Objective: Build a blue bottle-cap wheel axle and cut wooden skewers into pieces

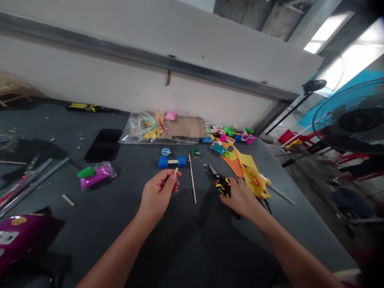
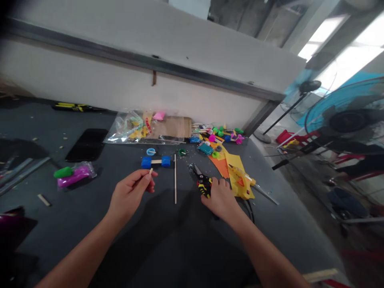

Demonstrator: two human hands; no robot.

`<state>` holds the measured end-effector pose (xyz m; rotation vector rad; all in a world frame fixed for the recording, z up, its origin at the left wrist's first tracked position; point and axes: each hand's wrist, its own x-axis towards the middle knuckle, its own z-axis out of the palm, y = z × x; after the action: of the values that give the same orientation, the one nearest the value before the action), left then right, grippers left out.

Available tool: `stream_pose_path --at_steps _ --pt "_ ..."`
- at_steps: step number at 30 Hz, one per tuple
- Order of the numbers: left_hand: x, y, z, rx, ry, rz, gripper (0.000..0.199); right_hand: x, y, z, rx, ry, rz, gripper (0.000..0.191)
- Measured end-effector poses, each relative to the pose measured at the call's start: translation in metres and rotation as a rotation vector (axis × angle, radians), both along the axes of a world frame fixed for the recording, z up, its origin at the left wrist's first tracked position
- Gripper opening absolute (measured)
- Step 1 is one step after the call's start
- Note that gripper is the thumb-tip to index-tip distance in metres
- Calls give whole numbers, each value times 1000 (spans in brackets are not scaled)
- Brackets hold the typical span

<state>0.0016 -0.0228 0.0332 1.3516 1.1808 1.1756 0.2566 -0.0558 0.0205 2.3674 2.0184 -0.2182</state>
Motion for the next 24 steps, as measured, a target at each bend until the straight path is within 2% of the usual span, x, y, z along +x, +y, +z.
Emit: stream_pose_path --at_steps 3,6,9,11,13,17,24 --pt "4 -4 -1 -7 69 -21 20 5 2 13 22 253 -16 50" --pt "8 -7 -3 -9 153 -44 23 -1 -8 30 24 711 -20 42" --pt "15 -12 -6 -8 201 -56 24 -18 -25 41 -86 1288 -7 45" --pt "19 -16 -6 -19 202 -63 23 -28 -34 42 -213 1467 47 44" --pt "21 -21 -6 -6 220 -71 22 -34 -40 40 -309 1498 88 39" --pt "21 -25 -3 50 323 -79 25 -37 -42 36 -348 1437 97 29" --pt "18 -24 2 161 397 -93 23 -41 -42 37 -343 1307 114 37"
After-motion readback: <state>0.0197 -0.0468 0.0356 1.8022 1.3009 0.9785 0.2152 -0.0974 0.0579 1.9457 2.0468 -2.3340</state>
